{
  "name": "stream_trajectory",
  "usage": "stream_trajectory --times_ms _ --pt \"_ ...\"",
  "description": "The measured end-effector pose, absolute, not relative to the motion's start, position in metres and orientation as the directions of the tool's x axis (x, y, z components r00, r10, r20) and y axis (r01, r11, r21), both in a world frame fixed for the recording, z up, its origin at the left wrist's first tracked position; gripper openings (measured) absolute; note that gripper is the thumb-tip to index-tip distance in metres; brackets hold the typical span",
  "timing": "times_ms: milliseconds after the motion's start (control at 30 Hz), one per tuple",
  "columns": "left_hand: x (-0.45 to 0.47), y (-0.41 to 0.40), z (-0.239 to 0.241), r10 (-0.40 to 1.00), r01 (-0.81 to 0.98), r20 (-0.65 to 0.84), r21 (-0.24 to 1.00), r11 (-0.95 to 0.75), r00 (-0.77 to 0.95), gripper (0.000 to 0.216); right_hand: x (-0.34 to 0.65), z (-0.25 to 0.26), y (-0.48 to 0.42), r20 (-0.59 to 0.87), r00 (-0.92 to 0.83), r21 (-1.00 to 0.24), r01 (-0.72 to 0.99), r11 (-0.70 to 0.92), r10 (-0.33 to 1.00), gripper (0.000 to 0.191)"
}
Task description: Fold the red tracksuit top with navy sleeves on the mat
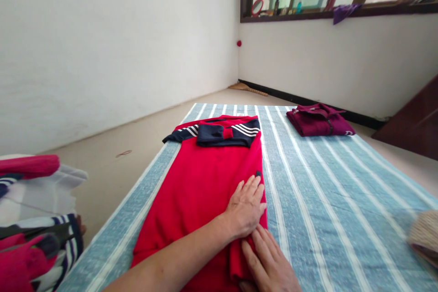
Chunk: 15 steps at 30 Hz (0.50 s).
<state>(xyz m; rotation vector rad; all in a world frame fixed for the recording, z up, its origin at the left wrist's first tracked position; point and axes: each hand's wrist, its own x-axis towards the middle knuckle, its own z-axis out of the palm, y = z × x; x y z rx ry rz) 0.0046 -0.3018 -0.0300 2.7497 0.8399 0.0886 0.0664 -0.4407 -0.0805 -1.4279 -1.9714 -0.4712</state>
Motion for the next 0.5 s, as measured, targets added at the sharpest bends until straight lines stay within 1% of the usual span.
stream_trajectory --times_ms 100,200,267,367,500 --pt "0.000 -0.298 -0.042 0.541 0.534 -0.054 0.276 -0.800 0.839 0.054 0.076 -0.080 -0.453 0.716 -0.113 -0.178 0.924 0.337 0.689 0.036" --pt "-0.004 -0.297 -0.049 0.531 0.516 -0.015 0.260 -0.816 0.847 0.055 0.085 -0.083 -0.471 0.722 0.005 -0.269 0.923 0.274 0.692 0.033" --pt "-0.004 -0.297 -0.052 0.528 0.509 0.013 0.246 -0.825 0.849 0.055 0.088 -0.085 -0.479 0.725 0.057 -0.298 0.924 0.238 0.686 0.026" --pt "-0.003 -0.297 -0.054 0.522 0.501 0.038 0.230 -0.834 0.852 0.054 0.085 -0.083 -0.483 0.733 0.075 -0.279 0.940 0.199 0.676 0.018" --pt "-0.003 -0.296 -0.052 0.517 0.498 0.031 0.225 -0.837 0.855 0.054 0.077 -0.075 -0.475 0.759 0.037 -0.212 0.958 0.192 0.650 0.019"
